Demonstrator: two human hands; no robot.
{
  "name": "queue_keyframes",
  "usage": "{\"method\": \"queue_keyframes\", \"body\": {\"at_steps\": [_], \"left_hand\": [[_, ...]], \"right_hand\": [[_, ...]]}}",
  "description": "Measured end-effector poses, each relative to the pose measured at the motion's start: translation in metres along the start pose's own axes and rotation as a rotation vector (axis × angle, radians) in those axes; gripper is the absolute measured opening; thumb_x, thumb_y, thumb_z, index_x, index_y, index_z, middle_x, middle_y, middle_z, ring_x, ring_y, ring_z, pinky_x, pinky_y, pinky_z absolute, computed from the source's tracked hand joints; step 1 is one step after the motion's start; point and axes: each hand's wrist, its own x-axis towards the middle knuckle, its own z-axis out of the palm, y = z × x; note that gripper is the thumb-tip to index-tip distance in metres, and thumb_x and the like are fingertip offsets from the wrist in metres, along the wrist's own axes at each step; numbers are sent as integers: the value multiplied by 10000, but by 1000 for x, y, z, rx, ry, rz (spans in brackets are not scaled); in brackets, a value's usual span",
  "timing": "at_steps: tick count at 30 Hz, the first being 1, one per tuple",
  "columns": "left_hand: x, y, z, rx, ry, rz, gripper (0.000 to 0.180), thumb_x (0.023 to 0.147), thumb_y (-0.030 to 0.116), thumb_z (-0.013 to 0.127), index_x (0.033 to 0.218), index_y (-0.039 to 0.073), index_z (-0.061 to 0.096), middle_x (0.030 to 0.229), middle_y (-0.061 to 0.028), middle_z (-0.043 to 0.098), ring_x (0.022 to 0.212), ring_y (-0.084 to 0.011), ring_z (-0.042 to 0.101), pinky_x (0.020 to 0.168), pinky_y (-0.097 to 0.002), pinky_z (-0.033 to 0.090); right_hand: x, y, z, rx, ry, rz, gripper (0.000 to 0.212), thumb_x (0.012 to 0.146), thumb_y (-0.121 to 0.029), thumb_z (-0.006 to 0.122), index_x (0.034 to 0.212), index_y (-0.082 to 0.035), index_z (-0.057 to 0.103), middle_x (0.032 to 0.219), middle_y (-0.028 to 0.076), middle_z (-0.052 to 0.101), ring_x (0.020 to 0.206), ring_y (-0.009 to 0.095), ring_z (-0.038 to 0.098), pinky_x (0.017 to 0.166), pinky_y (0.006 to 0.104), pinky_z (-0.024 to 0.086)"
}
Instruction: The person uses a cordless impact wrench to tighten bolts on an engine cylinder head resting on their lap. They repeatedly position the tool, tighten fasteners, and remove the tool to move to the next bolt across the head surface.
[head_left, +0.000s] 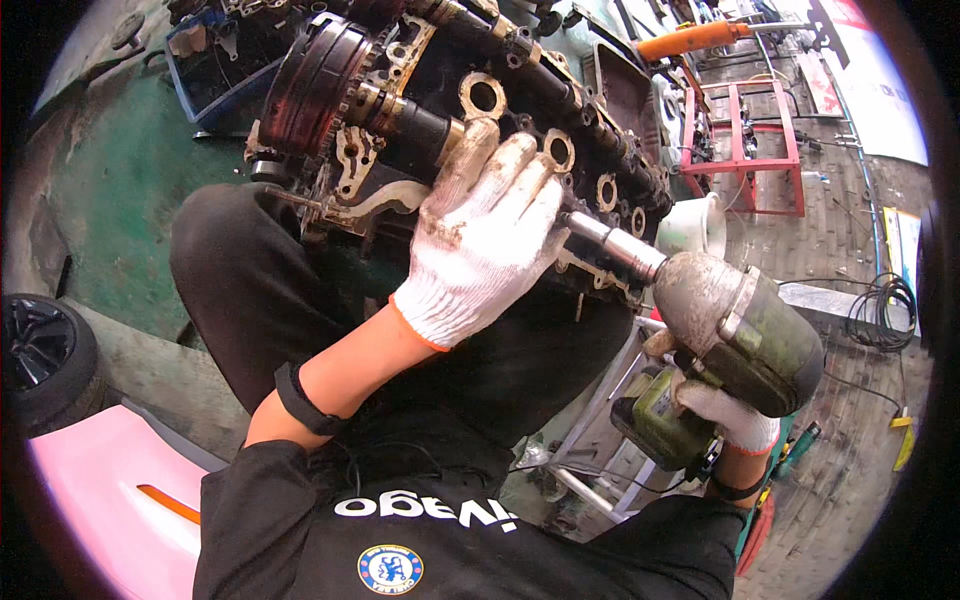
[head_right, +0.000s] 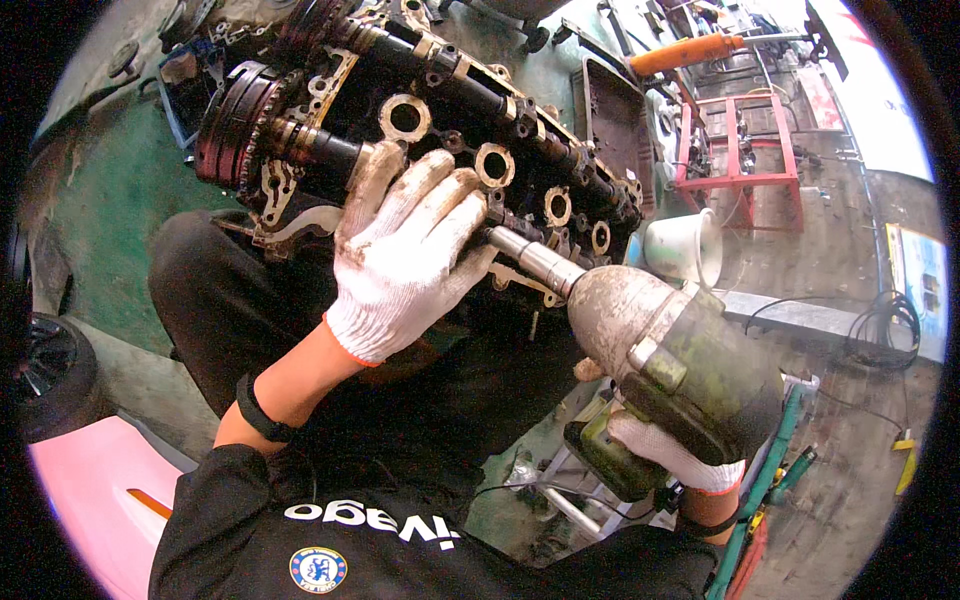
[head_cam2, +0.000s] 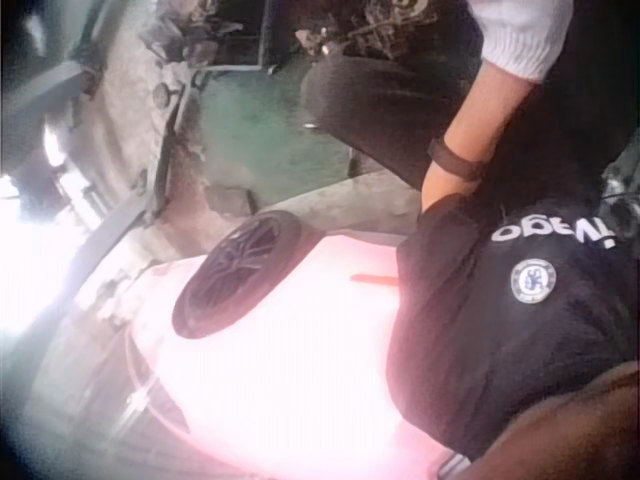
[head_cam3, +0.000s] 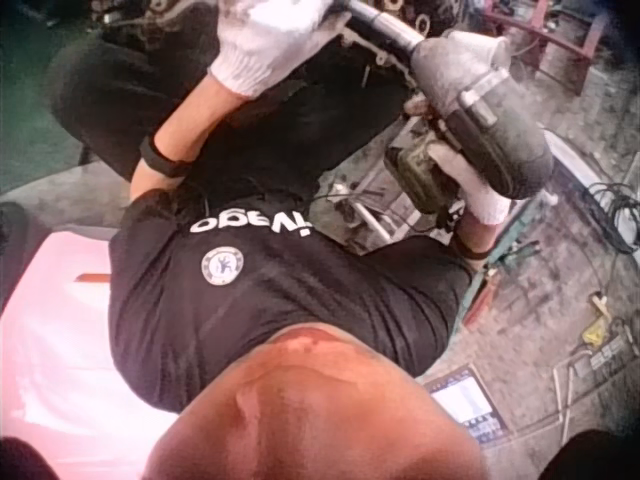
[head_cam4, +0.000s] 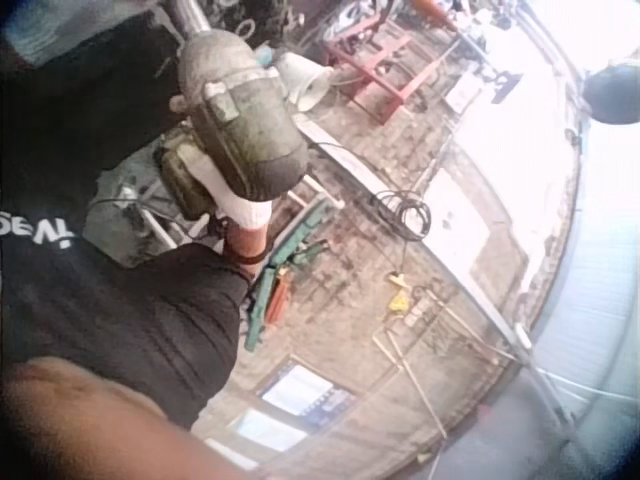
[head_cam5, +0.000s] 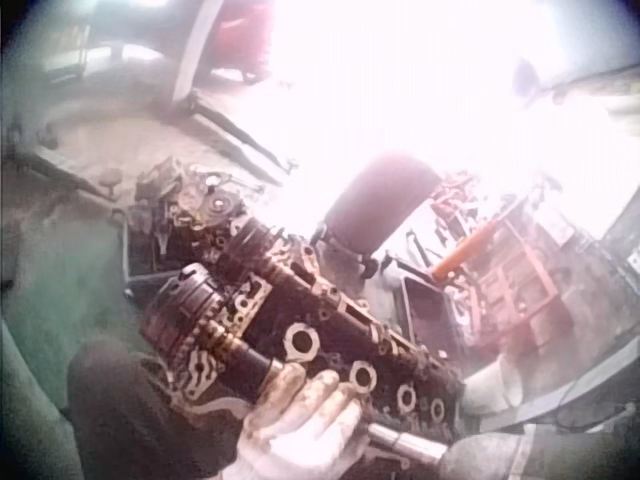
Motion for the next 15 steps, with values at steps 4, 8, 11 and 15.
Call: {"method": "queue_keyframes", "body": {"at_steps": [4,8,11,15], "left_hand": [[-2,0,2,-10,-2,7,414,693,229,841,1066,83,738,1184,-67,728,1212,-258,655,1173,-518,391],[-3,0,2,8,-35,15,448,696,237,842,1100,78,733,1205,-77,723,1235,-261,644,1178,-523,385],[-3,1,2,-8,-52,-1,483,711,261,841,1141,73,728,1235,-84,716,1261,-264,631,1183,-534,376],[-3,2,-1,12,-98,-23,536,723,299,838,1189,64,717,1270,-91,709,1303,-264,607,1203,-547,344]], "right_hand": [[-7,1,-9,-203,-27,12,793,783,-71,834,1477,21,461,1261,179,669,1167,286,635,993,412,510],[-3,-10,-13,-214,-14,18,779,750,-39,829,1451,28,494,1216,168,689,1123,280,654,967,399,522],[5,-28,-22,-222,18,15,786,701,-31,837,1421,34,529,1197,148,698,1088,259,665,933,390,533],[21,-54,-42,-403,10,133,738,717,-116,886,1389,-29,594,1205,95,696,1106,247,646,954,404,512]]}}
